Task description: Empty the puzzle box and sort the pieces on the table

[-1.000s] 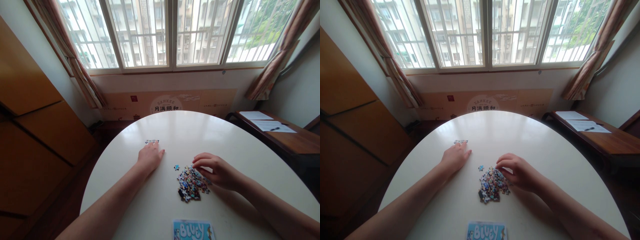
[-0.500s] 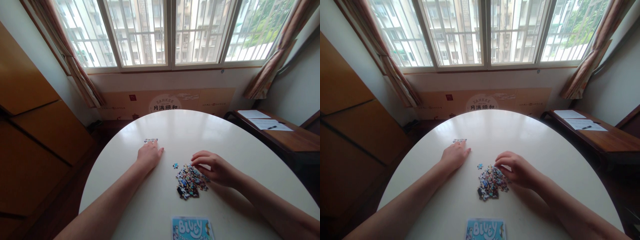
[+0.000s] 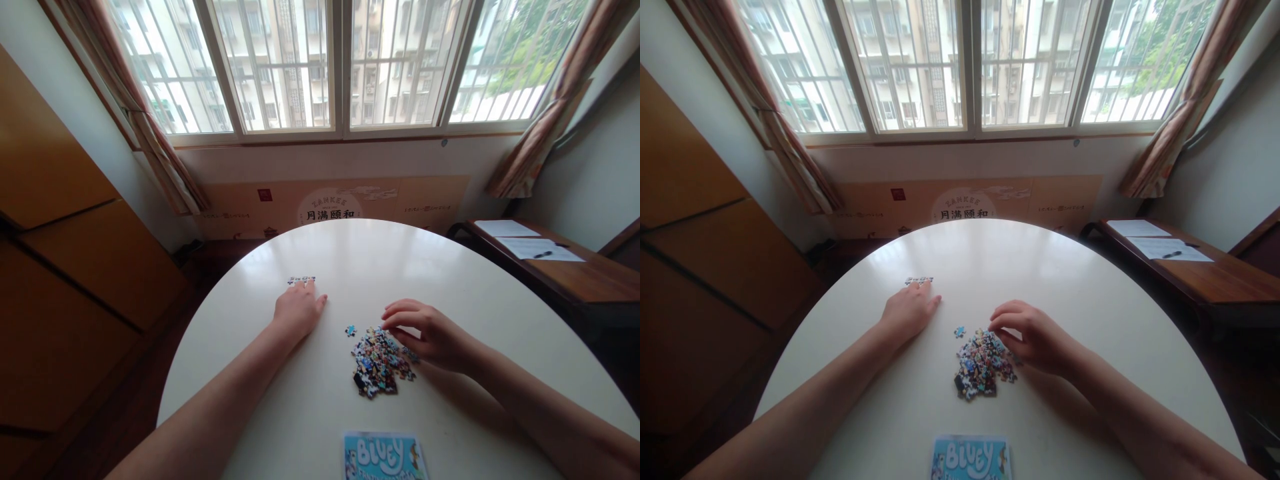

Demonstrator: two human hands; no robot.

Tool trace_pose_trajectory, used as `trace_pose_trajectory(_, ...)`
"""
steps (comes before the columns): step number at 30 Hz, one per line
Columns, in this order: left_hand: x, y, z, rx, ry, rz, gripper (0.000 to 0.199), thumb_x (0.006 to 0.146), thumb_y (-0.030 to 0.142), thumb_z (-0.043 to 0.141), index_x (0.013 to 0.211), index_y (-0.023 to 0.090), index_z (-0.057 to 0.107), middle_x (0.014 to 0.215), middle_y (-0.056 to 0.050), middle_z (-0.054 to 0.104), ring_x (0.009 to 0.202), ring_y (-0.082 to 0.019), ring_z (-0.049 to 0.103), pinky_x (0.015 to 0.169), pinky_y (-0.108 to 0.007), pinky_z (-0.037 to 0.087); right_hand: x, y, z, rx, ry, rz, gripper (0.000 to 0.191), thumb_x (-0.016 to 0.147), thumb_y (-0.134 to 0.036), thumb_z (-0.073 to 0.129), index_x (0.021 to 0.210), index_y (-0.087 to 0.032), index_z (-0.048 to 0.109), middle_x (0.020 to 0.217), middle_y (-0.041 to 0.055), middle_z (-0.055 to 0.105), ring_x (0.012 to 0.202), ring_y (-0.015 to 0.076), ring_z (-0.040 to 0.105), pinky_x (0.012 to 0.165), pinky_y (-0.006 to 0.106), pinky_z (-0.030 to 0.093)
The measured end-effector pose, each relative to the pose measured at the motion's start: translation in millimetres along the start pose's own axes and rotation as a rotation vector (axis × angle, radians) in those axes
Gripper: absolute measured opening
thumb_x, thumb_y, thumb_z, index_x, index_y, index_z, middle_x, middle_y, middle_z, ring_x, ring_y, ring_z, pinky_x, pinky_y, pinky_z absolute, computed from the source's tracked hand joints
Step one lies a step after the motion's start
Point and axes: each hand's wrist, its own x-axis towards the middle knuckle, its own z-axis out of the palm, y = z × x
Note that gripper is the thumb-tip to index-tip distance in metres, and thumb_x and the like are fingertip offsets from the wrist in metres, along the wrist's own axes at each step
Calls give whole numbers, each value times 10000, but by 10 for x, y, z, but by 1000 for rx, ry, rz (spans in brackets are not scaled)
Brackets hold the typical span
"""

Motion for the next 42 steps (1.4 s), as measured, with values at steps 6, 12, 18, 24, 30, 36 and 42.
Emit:
trace_pose_trajectory(6,-1,9,-5,-8,12,3,555,993,460,409,1407,99,496,1309,-186,607,1150,-305,605,934,-374,488,4,-10,3,4,1,-5,193,943,-215,543,1014,-218,722,1065,69,677,1034,154,638,924,325,553)
trace_pose_trajectory(12,2,9,-5,-10,13,6,549,992,461,398,1382,91,514,1284,-186,616,1124,-307,614,919,-387,500,-5,8,8,0,-2,8,193,941,-214,548,1015,-219,726,1072,74,675,1040,159,635,939,337,548)
trace_pose_trajectory(18,-6,24,-28,-6,14,3,502,987,452,410,1325,107,547,1249,-170,626,1089,-288,619,889,-362,498,-4,11,5,-2,-6,7,197,943,-216,544,1021,-213,725,1075,78,675,1045,162,632,935,337,549)
trace_pose_trajectory(24,-5,14,-16,-16,13,16,472,989,448,397,1285,122,566,1243,-171,624,1078,-292,619,879,-370,494,-4,12,5,-8,-22,16,201,940,-208,549,1030,-216,729,1084,82,677,1056,169,636,949,346,549)
trace_pose_trajectory(30,-10,20,-29,-13,15,18,456,989,444,400,1271,134,580,1245,-171,622,1086,-294,616,882,-364,488,1,-2,-2,-6,-14,23,196,936,-209,551,1015,-219,730,1079,76,679,1050,167,641,942,341,551)
trace_pose_trajectory(36,-13,17,-24,-6,14,25,466,997,440,390,1284,125,577,1239,-179,618,1096,-298,614,882,-359,488,-4,20,-3,-21,9,41,196,929,-213,550,1007,-217,730,1091,70,676,1059,170,633,950,355,549)
trace_pose_trajectory(42,-15,16,-15,-11,53,9,528,986,433,442,1410,121,485,1307,-189,572,1131,-296,597,905,-347,485,-18,67,-5,-53,17,89,201,927,-215,555,1016,-221,735,1100,76,676,1061,178,636,958,371,549)
